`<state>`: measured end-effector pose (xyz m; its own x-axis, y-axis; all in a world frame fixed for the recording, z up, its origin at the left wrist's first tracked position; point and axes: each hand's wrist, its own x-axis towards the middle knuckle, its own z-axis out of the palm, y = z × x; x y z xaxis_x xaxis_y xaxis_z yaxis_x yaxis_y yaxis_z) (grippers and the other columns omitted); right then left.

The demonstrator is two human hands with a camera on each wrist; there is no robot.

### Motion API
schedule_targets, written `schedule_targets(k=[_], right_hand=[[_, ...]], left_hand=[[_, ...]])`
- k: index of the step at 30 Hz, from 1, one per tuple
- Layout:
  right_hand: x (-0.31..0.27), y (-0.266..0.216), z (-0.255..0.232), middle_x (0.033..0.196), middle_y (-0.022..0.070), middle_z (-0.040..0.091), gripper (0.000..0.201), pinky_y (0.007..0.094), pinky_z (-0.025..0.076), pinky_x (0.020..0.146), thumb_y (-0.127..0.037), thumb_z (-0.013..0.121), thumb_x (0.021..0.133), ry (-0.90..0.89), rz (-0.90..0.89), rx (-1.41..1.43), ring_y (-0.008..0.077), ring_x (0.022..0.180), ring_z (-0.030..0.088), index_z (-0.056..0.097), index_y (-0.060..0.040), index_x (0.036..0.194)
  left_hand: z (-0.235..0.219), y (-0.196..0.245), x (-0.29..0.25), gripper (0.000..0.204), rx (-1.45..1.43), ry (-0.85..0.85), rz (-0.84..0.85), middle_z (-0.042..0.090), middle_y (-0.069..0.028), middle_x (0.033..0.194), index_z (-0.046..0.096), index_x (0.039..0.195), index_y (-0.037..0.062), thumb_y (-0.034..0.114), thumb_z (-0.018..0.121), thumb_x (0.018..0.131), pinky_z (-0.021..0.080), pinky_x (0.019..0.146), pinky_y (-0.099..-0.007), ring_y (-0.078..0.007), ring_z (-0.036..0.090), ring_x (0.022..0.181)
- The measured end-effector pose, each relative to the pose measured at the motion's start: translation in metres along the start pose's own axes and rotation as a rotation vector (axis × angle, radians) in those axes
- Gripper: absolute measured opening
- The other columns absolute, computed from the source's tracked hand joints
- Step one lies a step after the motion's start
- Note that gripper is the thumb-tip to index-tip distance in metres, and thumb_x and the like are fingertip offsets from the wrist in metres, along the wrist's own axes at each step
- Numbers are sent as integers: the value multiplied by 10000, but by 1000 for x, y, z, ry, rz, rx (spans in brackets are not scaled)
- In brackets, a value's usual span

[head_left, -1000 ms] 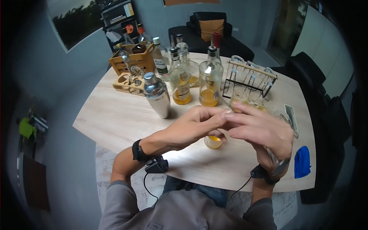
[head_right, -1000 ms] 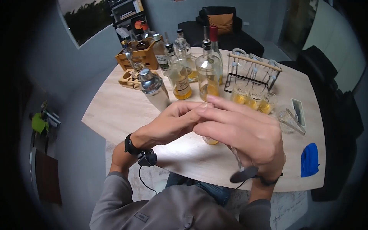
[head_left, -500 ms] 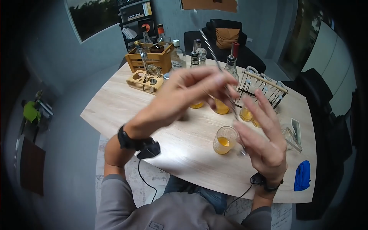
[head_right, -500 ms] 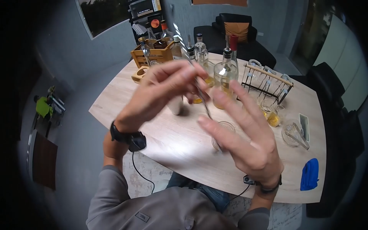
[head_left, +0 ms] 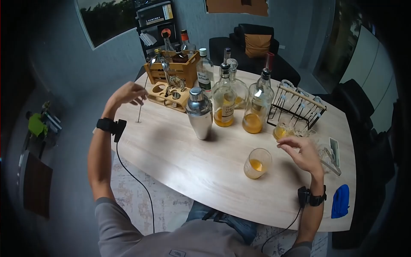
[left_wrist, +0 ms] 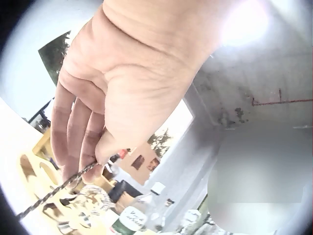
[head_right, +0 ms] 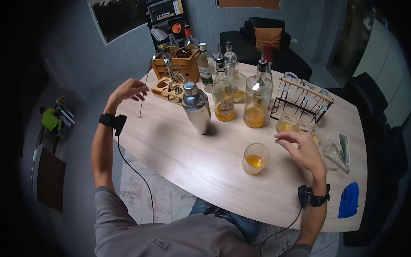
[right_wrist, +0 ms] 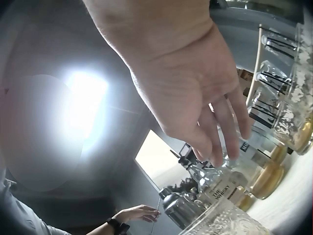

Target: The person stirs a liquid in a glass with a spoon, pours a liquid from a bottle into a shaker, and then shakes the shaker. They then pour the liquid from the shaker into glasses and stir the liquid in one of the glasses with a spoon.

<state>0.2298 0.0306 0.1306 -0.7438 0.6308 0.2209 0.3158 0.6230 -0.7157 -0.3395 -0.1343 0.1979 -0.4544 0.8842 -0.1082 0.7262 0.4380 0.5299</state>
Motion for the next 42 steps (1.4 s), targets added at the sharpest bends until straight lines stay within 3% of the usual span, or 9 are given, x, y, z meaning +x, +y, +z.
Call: schedule_targets(k=[4,6,12,21,30,42], right_hand=[[2,25,12,982,97,764,200,297,563,854,-85,646,944,-49,61,73,178,922,733,726,9,1101],[3,32,14,990,110,753,203,286,568,859,-73,651,954,-158,161,64,166,949,731,708,30,1120],[1,59,22,972,105,748,233,252,569,816,-79,652,956,-229,320,236,146,934,724,681,55,1146],[4,90,39,875,41,709,219,237,551,734,-66,638,961,-304,391,339,95,781,670,687,60,1133],[6,105,48,936,69,735,247,183,482,539,-120,642,969,-195,503,414,63,642,647,672,24,1167],[6,108,49,964,88,724,235,183,468,500,-114,622,976,-133,498,435,90,639,672,664,25,1160]], left_hand=[[21,-39,14,284,2,-60,-101,749,-108,954,735,1094,-6,224,592,1011,638,712,-306,-196,760,829],[31,-46,16,272,-57,-101,-163,752,-120,956,736,1079,-33,185,602,987,643,717,-311,-215,763,824],[58,-70,35,256,-119,-166,-237,757,-117,952,737,1053,-50,151,597,975,644,718,-308,-221,765,796],[70,-73,56,225,-49,-184,-263,763,-98,939,744,1008,-40,126,608,941,636,692,-301,-205,761,766],[74,-99,69,215,70,-108,-305,766,-89,870,764,937,-21,152,636,925,615,655,-302,-187,743,734],[75,-112,71,219,59,-84,-246,767,-94,874,763,953,-30,163,682,887,605,649,-294,-182,741,740]])
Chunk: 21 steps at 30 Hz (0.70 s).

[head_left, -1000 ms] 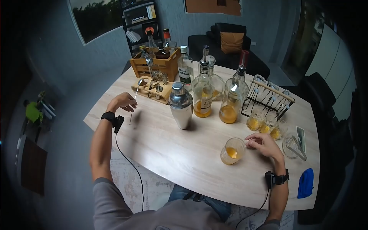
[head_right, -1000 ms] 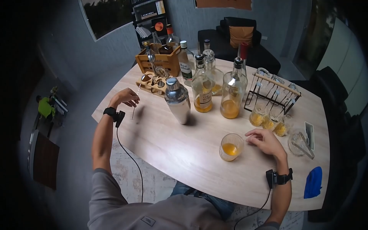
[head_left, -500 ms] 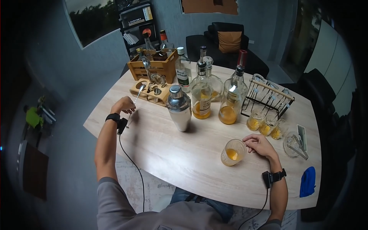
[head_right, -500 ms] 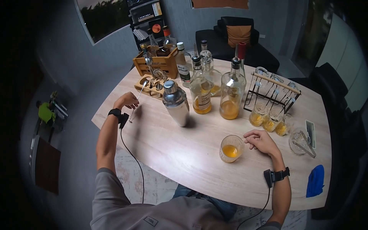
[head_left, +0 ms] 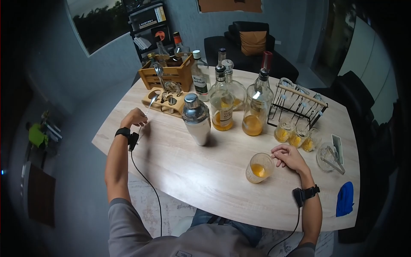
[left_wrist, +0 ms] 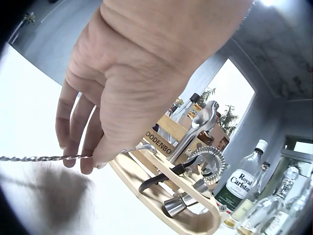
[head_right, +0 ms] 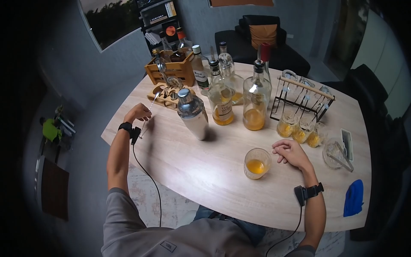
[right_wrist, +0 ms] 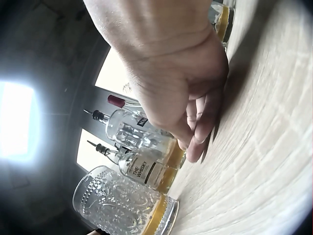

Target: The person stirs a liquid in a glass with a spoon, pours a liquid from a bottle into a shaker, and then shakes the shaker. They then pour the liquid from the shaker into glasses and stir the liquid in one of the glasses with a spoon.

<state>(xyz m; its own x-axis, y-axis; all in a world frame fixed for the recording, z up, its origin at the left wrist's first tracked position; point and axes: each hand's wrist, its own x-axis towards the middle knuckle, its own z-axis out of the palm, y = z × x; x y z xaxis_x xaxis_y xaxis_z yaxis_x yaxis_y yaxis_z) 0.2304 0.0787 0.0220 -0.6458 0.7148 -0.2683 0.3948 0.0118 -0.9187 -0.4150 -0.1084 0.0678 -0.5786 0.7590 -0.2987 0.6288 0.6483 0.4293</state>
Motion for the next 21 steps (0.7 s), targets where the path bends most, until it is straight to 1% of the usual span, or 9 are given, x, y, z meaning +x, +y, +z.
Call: schedule_targets(k=[5,12,14,15,17,18,19,20,21], right_hand=[[0,1,0,969,85,720,229,183,468,497,-115,616,978,5,-11,13,93,643,677,664,25,1153],[1,3,-2,972,88,721,232,187,470,494,-126,620,985,11,-24,17,96,643,680,660,22,1159],[-1,-2,0,975,90,722,234,186,472,496,-130,623,986,18,-11,12,98,642,681,659,22,1161],[-2,-4,1,978,92,723,237,186,474,497,-134,627,988,26,2,7,100,641,681,658,22,1163],[0,-1,-1,981,93,723,239,188,477,501,-137,627,989,22,5,12,101,641,682,657,21,1166],[1,2,-2,983,94,724,242,190,480,504,-139,628,991,9,0,14,103,641,682,656,20,1170],[1,3,-2,983,94,724,242,190,480,504,-139,628,991,34,14,27,103,641,682,656,20,1170],[1,3,-2,985,96,724,246,195,485,506,-141,627,991,21,9,36,106,645,684,655,21,1174],[1,3,-2,988,97,723,250,201,490,509,-143,625,991,8,2,46,110,648,685,655,22,1177]], left_hand=[[1,-2,-4,229,-47,-13,7,770,-111,886,761,970,-45,157,702,879,609,667,-296,-193,752,767],[1,-1,-9,227,-12,3,7,766,-111,874,760,981,-47,147,712,874,614,686,-298,-197,754,775],[3,-6,-8,255,-28,56,29,746,-105,809,760,927,-34,209,734,854,605,667,-311,-203,734,719],[4,-9,-7,255,-24,49,36,746,-105,809,760,927,-34,209,734,854,605,667,-311,-203,734,719],[2,-14,-1,335,94,131,46,704,-111,735,729,832,-29,304,761,824,549,605,-328,-188,671,645],[-2,-21,11,430,213,139,48,659,-124,680,666,765,-45,370,776,798,479,569,-365,-187,603,609],[-5,-39,29,444,323,211,187,639,-141,654,639,752,-53,366,777,798,448,574,-395,-194,586,609],[-9,-39,27,455,254,235,246,631,-155,649,641,759,-55,377,775,808,463,598,-421,-225,586,607],[-17,-23,12,453,245,225,234,659,-188,692,643,747,-53,373,776,824,471,624,-446,-256,617,641]])
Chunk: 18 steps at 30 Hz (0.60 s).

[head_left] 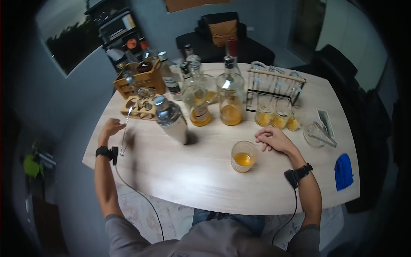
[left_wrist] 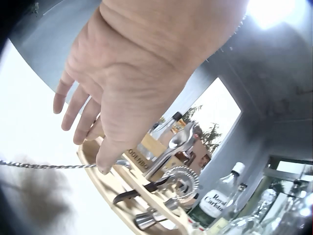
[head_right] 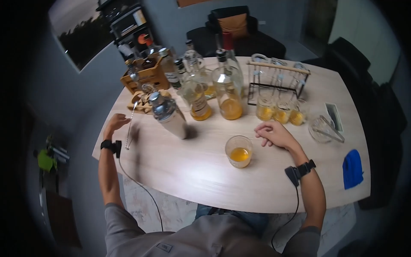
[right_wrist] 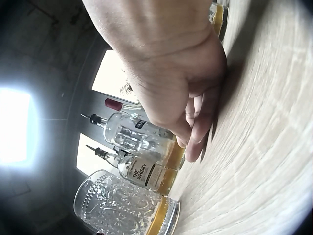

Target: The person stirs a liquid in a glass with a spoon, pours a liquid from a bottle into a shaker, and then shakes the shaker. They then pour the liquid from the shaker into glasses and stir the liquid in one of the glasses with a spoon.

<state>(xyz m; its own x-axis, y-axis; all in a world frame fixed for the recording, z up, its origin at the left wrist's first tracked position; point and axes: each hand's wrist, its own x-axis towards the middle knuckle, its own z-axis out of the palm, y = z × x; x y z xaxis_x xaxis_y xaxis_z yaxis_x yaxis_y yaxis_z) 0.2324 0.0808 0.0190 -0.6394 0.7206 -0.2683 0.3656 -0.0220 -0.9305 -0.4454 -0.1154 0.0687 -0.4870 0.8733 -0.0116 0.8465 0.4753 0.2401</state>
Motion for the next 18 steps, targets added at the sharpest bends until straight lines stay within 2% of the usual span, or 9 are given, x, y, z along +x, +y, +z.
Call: schedule_targets(k=[1,3,7,10,12,13,15,16,18], right_hand=[[0,1,-1,988,97,723,250,201,490,509,-143,625,991,25,10,14,110,648,685,655,22,1177],[1,3,-1,990,100,721,256,212,500,513,-138,618,991,-9,-17,3,117,656,688,652,20,1190],[2,4,-2,999,99,717,268,218,511,520,-128,611,984,-32,-36,5,124,666,694,646,20,1206],[2,4,-3,1007,99,716,271,219,514,520,-129,611,985,-35,-42,-14,126,678,701,643,21,1208],[0,2,-3,1010,98,716,272,220,517,521,-130,611,985,-29,-38,-13,127,683,703,640,21,1209],[-1,1,-2,1013,97,715,272,221,520,523,-130,611,986,-37,-38,-22,127,688,706,638,22,1210],[0,2,-2,1015,98,720,278,212,520,533,-148,615,989,-35,-44,-24,126,697,709,640,17,1212],[0,3,-3,1018,99,725,285,204,520,542,-165,620,992,-40,-55,-30,124,707,713,643,13,1214],[0,4,-3,1011,95,725,285,209,526,550,-167,621,992,-41,-63,-18,125,714,714,643,10,1214]], left_hand=[[-8,0,1,420,95,21,39,719,-218,822,693,847,-54,357,781,836,529,699,-424,-295,701,782],[-28,9,-12,508,-76,160,40,737,-185,1123,696,1159,-33,352,794,841,553,913,-370,-302,711,1068],[-85,71,-59,430,-92,595,171,669,-151,1250,625,1242,27,273,747,912,468,1043,-389,-283,625,1198],[-121,140,-96,383,-188,693,207,643,-113,1290,616,1254,45,239,721,941,443,1074,-422,-255,591,1241],[-130,183,-121,338,-369,734,357,642,-105,1264,609,1241,41,159,712,941,439,1064,-406,-227,592,1223],[-129,203,-134,338,-374,729,365,642,-105,1264,609,1241,41,159,712,941,439,1064,-406,-227,592,1223],[-121,245,-159,321,-413,544,631,635,-99,1234,602,1243,41,93,686,938,430,1055,-395,-212,582,1229],[-112,268,-171,349,-441,439,720,618,-102,1219,593,1221,17,-17,673,883,433,1038,-379,-215,581,1213],[-98,307,-189,497,-337,205,888,614,-112,1267,589,1253,24,-19,747,783,445,1003,-363,-235,574,1218]])
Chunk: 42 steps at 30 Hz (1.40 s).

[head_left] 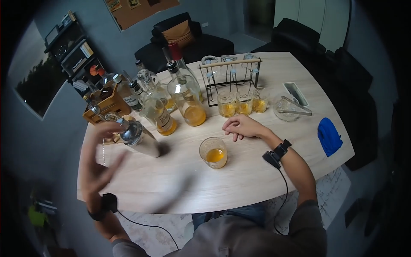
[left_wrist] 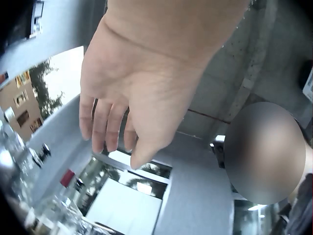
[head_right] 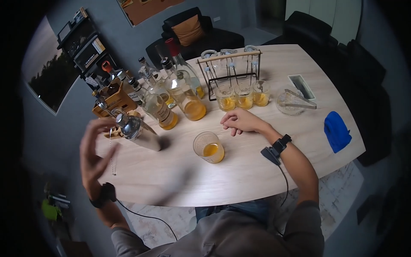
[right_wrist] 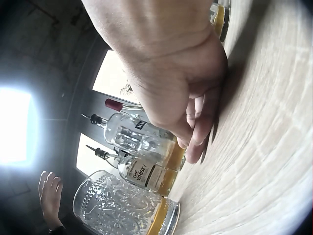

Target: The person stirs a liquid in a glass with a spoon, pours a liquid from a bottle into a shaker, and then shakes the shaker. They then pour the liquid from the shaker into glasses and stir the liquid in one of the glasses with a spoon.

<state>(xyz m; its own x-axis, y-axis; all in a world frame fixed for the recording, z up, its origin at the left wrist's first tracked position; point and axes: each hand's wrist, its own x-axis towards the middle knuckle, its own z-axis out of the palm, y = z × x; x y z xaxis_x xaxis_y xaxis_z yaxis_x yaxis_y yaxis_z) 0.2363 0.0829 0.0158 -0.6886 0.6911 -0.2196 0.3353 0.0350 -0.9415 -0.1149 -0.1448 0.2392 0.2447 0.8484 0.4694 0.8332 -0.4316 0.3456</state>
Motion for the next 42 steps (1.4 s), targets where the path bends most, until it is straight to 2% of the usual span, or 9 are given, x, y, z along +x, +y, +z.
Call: schedule_targets(k=[3,8,12,17,20,24,27,31,42], right_hand=[[-3,-2,-1,999,87,725,281,216,540,571,-171,617,996,-27,-21,-19,127,728,717,643,4,1214],[-33,-57,-9,965,81,729,266,243,569,636,-164,613,994,-84,-16,-180,130,745,719,655,-7,1205],[-46,-113,-47,918,87,747,241,284,575,693,-162,637,963,146,-279,-545,136,754,727,699,-13,1143],[-12,-158,-129,991,129,765,211,305,579,759,-148,657,937,606,-281,-779,190,835,753,722,4,1069],[25,-152,-183,1045,163,756,357,370,558,892,-278,726,871,687,-196,-879,272,982,733,721,-56,1151],[65,-137,-210,1126,179,739,490,396,551,930,-399,767,844,683,15,-1038,314,1062,707,721,-20,1151],[82,-143,-212,1355,202,628,774,472,520,997,-555,781,790,519,349,-1055,376,1256,595,621,-65,1368],[87,-158,-197,1417,169,580,723,555,554,909,-552,772,792,462,637,-942,387,1188,618,638,-124,1360],[94,-160,-207,1354,162,620,574,439,592,872,-383,826,746,446,675,-903,307,1138,654,704,-101,1230]], left_hand=[[57,15,11,845,-120,-266,135,509,-191,1447,473,1435,41,239,900,733,465,1059,-423,-360,541,1283],[129,14,26,1160,-153,-464,130,337,-227,1566,280,1561,57,455,916,677,363,1175,-468,-402,387,1429],[163,2,33,1316,-203,-531,141,239,-265,1598,163,1600,63,538,918,631,331,1202,-478,-435,330,1456],[181,-4,40,1320,-191,-600,117,163,-253,1634,103,1616,138,466,926,637,475,1076,-511,-463,501,1319],[182,-1,44,1335,-212,-710,54,179,-259,1628,96,1612,114,486,929,638,406,1145,-495,-467,390,1412],[195,-8,39,1252,-222,-717,78,208,-244,1619,115,1607,113,428,907,690,475,1064,-494,-461,531,1279],[202,-15,35,1148,-277,-672,109,330,-245,1545,152,1599,107,364,875,744,499,1008,-486,-443,570,1217],[203,-15,35,1011,-322,-679,86,493,-225,1369,232,1564,112,293,848,783,513,961,-487,-433,589,1172],[203,-18,33,895,-362,-642,92,541,-205,1249,318,1504,112,253,836,788,525,911,-494,-430,620,1085]])
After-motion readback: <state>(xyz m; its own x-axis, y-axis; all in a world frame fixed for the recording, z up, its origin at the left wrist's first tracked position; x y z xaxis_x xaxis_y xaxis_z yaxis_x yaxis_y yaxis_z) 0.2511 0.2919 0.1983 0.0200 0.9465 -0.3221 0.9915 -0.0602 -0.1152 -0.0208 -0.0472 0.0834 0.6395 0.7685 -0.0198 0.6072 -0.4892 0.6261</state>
